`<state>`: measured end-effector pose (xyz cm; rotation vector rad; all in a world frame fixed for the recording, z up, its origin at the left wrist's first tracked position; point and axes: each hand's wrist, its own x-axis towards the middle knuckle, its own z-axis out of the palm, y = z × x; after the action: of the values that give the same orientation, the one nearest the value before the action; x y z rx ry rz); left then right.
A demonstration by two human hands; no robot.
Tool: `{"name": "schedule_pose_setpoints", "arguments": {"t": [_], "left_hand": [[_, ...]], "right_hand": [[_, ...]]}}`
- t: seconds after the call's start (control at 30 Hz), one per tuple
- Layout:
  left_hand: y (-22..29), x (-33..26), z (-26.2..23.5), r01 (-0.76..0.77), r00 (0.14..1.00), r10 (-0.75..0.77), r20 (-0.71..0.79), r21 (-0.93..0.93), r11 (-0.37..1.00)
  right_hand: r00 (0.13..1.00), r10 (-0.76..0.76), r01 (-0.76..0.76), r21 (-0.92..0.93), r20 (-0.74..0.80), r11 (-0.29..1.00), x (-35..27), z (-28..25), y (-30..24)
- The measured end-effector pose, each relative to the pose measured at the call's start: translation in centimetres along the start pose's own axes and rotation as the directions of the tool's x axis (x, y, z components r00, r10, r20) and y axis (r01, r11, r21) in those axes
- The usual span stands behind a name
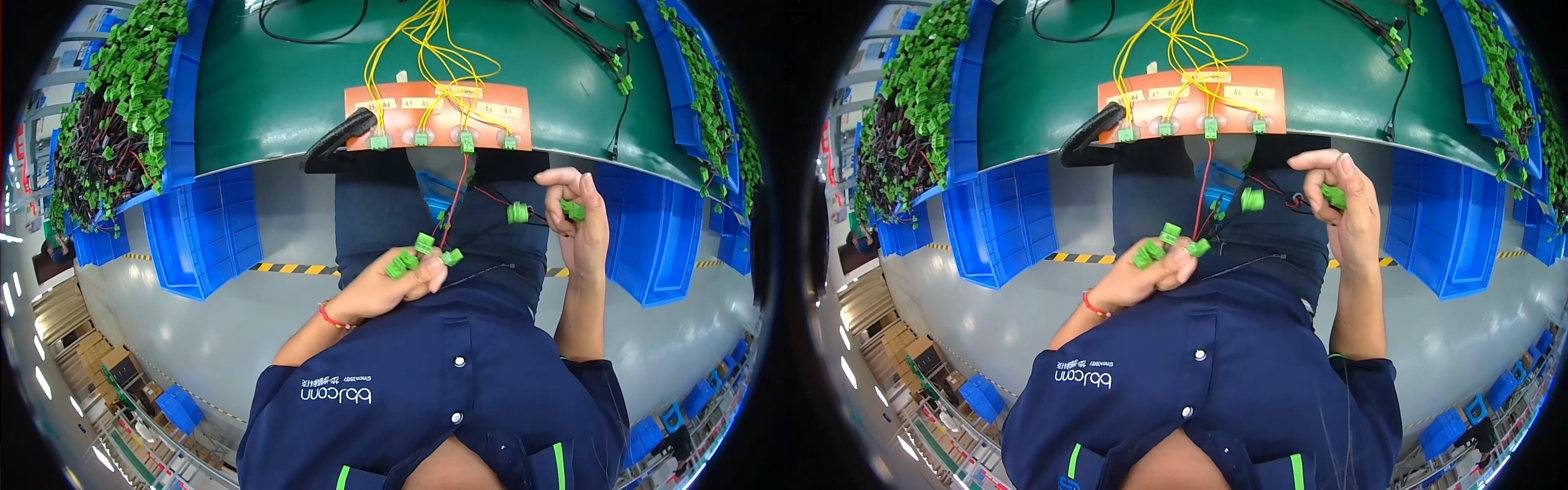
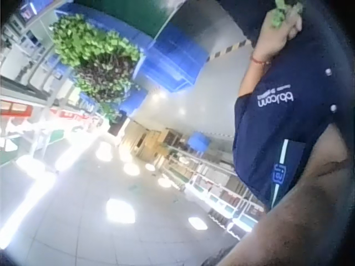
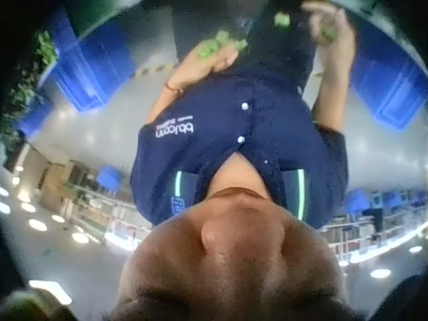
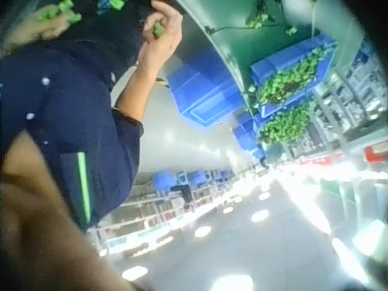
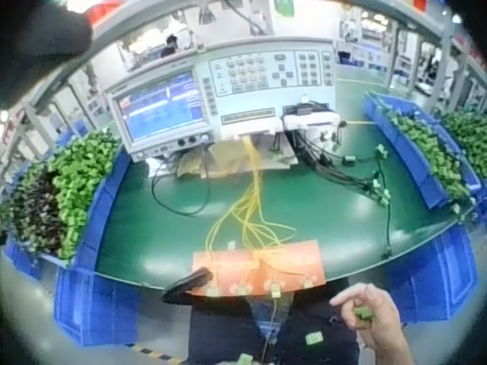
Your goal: The person repeatedly picks green plastic connectors with attached wires from blue bins and inserts them into a central orange test board. The person handles the connectors one at a time, aligning and seating them into the board's slots.
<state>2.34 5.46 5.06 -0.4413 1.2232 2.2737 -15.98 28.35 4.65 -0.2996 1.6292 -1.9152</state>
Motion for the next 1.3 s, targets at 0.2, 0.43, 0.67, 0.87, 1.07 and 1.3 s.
{"name": "schedule_pose_setpoints", "arguments": {"t": [0.2, 0.43, 0.67, 0.87, 1.07, 1.3], "left_hand": [[-0.3, -0.8, 0.0, 0.139, 0.975, -0.151, 0.164, 0.080, 0.987], [0.7, 0.4, 0.7, -0.270, 0.917, 0.261, -0.301, 0.012, 0.963], [-0.4, 5.2, 1.2, -0.551, 0.466, 0.860, -0.209, 0.692, 0.467], [-0.1, 4.4, 0.0, -0.674, 0.472, 0.798, -0.375, 0.430, 0.600], [0.7, 3.4, -0.5, -0.661, 0.609, 0.599, -0.519, 0.085, 0.746], [0.3, 3.6, -2.5, -0.610, 0.583, 0.547, -0.601, 0.120, 0.783]], "right_hand": [[0.982, 0.025, -0.077, 0.272, 0.188, 0.959, 0.5, 3.6, -0.2], [0.954, 0.028, -0.142, 0.369, 0.299, 0.918, 1.1, 6.9, 0.7], [0.953, 0.094, -0.236, 0.517, 0.286, 0.823, 0.6, 11.5, 0.5], [0.954, 0.061, -0.149, 0.289, 0.294, 0.946, 0.7, 11.1, 1.5], [0.973, -0.013, -0.028, 0.174, 0.229, 0.984, 0.9, 8.9, 3.1], [0.971, 0.047, -0.108, 0.254, 0.233, 0.961, 0.6, 8.4, 3.0]]}}
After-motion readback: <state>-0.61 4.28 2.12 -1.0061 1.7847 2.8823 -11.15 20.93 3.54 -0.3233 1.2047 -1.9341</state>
